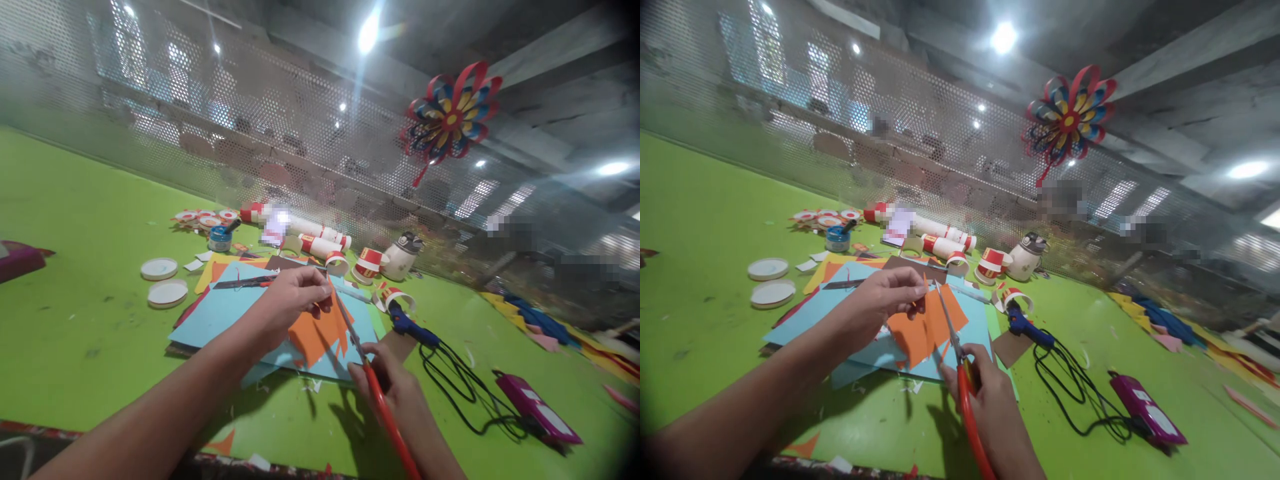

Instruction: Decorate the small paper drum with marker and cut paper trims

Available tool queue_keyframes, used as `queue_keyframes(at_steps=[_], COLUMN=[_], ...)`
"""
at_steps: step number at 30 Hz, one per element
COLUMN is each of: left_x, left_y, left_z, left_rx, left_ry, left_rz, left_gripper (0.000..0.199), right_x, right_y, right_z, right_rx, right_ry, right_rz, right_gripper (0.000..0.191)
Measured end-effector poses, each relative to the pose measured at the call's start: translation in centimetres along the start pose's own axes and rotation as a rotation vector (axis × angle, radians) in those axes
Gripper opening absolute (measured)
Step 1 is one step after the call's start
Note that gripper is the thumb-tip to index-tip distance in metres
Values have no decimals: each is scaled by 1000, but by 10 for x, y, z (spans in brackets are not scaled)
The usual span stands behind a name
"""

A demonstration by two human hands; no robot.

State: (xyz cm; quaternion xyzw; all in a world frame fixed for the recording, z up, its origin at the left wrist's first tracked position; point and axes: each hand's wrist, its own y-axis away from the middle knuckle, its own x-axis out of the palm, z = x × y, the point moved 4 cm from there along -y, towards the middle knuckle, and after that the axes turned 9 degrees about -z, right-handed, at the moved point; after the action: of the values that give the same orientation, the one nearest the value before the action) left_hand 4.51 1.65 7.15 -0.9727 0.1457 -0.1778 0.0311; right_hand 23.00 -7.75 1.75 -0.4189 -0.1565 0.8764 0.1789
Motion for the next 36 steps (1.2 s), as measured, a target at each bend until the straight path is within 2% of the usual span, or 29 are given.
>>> queue_keyframes(at_steps=[5,9,15,20,23,26,30,33,36], left_x=[-3,-7,-10,-12,-11,-11,-11,-13,-16], left_y=[-5,-9,-11,-12,-11,-10,-8,-7,-7], left_z=[0,2,6,7,6,3,-1,-3,-4], left_rx=[26,31,9,16,15,24,47,68,88], left_ry=[52,80,102,144,170,191,261,314,343], left_rz=[-45,-114,-137,-125,-114,-119,-153,-206,-248], left_gripper=[15,14,12,12,14,16,17,18,20], right_x=[0,7,14,0,-11,-20,-13,-4,3], right_y=[-10,-15,-12,-10,-15,-27,-42,-50,-56], right_z=[-12,-16,-6,6,19,35,53,67,76], right_rx=[-8,-2,-96,-169,-191,-139,-69,-123,-197], right_ry=[233,413,627,673,447,58,-324,-441,-465], right_rz=[21,108,191,225,212,82,9,-32,-88], right_gripper=[31,36,36,28,26,27,27,29,24])
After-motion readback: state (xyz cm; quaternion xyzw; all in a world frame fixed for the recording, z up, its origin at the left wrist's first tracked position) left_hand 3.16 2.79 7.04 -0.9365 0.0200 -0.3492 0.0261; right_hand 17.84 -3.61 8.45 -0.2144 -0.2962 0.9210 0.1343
